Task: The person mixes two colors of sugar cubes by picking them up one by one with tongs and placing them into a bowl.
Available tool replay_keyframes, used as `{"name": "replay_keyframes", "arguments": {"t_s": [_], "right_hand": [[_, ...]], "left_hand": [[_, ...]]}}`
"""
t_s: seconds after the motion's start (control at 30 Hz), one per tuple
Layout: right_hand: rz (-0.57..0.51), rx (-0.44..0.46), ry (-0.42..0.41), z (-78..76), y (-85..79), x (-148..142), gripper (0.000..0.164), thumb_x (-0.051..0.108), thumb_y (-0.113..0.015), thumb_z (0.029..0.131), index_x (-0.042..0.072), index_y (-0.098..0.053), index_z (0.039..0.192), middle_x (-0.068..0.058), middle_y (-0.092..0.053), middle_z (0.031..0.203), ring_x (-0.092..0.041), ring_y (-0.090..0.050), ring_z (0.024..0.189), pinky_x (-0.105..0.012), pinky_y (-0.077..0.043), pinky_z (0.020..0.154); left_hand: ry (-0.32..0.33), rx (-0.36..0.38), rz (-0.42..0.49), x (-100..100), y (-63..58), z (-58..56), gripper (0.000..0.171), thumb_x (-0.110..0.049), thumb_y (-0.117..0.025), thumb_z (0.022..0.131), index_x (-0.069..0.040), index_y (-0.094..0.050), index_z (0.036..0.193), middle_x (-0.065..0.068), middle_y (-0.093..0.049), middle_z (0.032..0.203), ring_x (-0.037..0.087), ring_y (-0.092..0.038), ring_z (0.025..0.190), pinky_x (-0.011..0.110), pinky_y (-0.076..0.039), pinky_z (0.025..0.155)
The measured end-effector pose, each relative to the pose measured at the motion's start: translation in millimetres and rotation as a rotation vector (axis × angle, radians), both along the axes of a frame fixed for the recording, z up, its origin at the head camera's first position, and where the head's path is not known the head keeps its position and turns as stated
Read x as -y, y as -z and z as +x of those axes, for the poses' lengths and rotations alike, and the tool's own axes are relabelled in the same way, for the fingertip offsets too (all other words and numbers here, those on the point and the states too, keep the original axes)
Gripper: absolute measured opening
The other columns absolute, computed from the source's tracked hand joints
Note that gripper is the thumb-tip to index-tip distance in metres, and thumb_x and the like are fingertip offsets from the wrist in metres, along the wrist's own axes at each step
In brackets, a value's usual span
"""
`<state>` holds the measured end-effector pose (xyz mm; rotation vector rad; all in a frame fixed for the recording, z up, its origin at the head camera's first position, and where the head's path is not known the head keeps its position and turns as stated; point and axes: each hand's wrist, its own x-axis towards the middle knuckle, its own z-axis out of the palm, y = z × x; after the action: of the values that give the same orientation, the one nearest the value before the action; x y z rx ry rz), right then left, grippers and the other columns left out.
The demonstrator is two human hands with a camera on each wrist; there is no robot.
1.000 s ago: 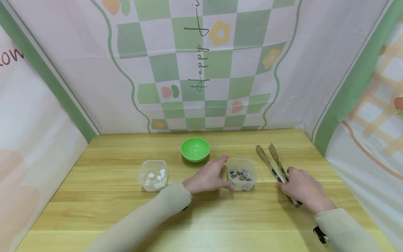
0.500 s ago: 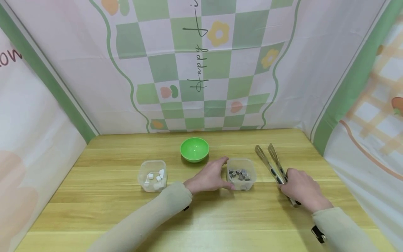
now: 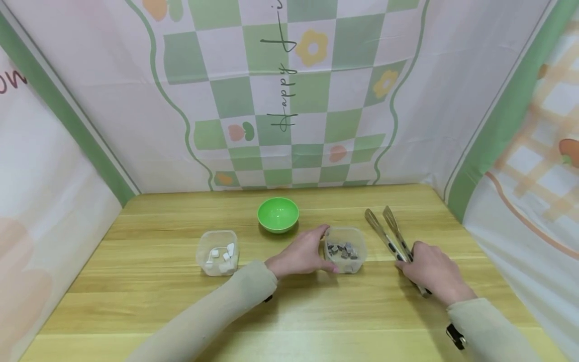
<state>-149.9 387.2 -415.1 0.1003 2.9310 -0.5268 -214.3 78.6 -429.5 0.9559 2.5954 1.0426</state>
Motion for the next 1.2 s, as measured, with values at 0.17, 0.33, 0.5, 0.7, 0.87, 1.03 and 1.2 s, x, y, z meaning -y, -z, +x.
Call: {"name": "replay_keyframes", "arguments": {"t_s": [0.17, 0.33, 0.5, 0.7, 0.87, 1.03, 1.2], "right_hand": [[-0.004, -0.016, 0.012, 2.6, 1.3, -3, 0.037, 0.037, -0.072, 0.096, 0.005, -0.059, 0.083, -0.005, -0.054, 0.067, -0.022, -0.053, 0.058, -0.036, -0.042, 0.048], [-0.003, -0.019, 0.014, 7.8, -4.6, -4, 0.035, 0.037, -0.071, 0.095, 0.005, -0.06, 0.085, -0.005, -0.055, 0.068, -0.023, -0.053, 0.06, -0.036, -0.043, 0.048], [-0.013, -0.025, 0.013, 10.1, -14.1, -6, 0.04, 0.037, -0.069, 0.097, -0.003, -0.064, 0.095, -0.006, -0.06, 0.074, -0.024, -0.055, 0.063, -0.037, -0.045, 0.049], [-0.014, -0.133, -0.003, 9.4, -24.1, -8, 0.052, 0.038, -0.071, 0.099, -0.012, -0.066, 0.108, -0.007, -0.068, 0.08, -0.023, -0.058, 0.065, -0.037, -0.048, 0.051], [0.0, -0.264, -0.023, 7.9, -29.2, -10, 0.051, 0.034, -0.076, 0.096, -0.015, -0.068, 0.107, -0.012, -0.071, 0.08, -0.028, -0.062, 0.066, -0.045, -0.053, 0.055], [0.014, -0.362, 0.0, 9.0, -34.4, -11, 0.049, 0.035, -0.081, 0.092, -0.012, -0.07, 0.104, -0.029, -0.071, 0.091, -0.046, -0.067, 0.081, -0.062, -0.054, 0.067], [-0.016, -0.416, 0.06, 12.3, -42.9, -10, 0.049, 0.039, -0.084, 0.09, -0.006, -0.07, 0.103, -0.028, -0.072, 0.091, -0.043, -0.067, 0.077, -0.053, -0.051, 0.064]], "left_hand": [[0.0, 0.013, 0.012, -1, -0.4, 0.2, 0.092, -0.033, -0.099, 0.074, -0.008, -0.049, 0.148, 0.002, -0.065, 0.13, 0.007, -0.062, 0.114, 0.018, -0.05, 0.1], [0.009, 0.021, 0.015, -2, -1.0, 0.5, 0.091, -0.031, -0.099, 0.074, -0.007, -0.05, 0.147, 0.004, -0.066, 0.13, 0.009, -0.062, 0.114, 0.019, -0.05, 0.1], [-0.02, 0.045, -0.019, -3, -3.0, 1.2, 0.105, -0.033, -0.099, 0.074, -0.004, -0.042, 0.156, 0.009, -0.06, 0.145, 0.015, -0.059, 0.128, 0.026, -0.048, 0.11], [-0.045, 0.06, -0.051, -4, -5.8, 1.4, 0.114, -0.034, -0.099, 0.075, -0.003, -0.033, 0.163, 0.01, -0.048, 0.16, 0.02, -0.049, 0.142, 0.03, -0.04, 0.118], [-0.05, 0.058, -0.052, -5, -4.5, 1.6, 0.114, -0.033, -0.099, 0.074, -0.003, -0.034, 0.162, 0.011, -0.051, 0.157, 0.02, -0.053, 0.138, 0.03, -0.043, 0.116], [-0.05, 0.052, -0.058, -5, -2.2, 1.6, 0.116, -0.033, -0.1, 0.073, -0.002, -0.032, 0.162, 0.012, -0.051, 0.156, 0.02, -0.052, 0.139, 0.031, -0.043, 0.116], [-0.04, 0.047, -0.055, -5, -2.4, 1.1, 0.116, -0.035, -0.098, 0.075, -0.002, -0.03, 0.163, 0.013, -0.046, 0.16, 0.021, -0.048, 0.144, 0.031, -0.039, 0.119]]}}
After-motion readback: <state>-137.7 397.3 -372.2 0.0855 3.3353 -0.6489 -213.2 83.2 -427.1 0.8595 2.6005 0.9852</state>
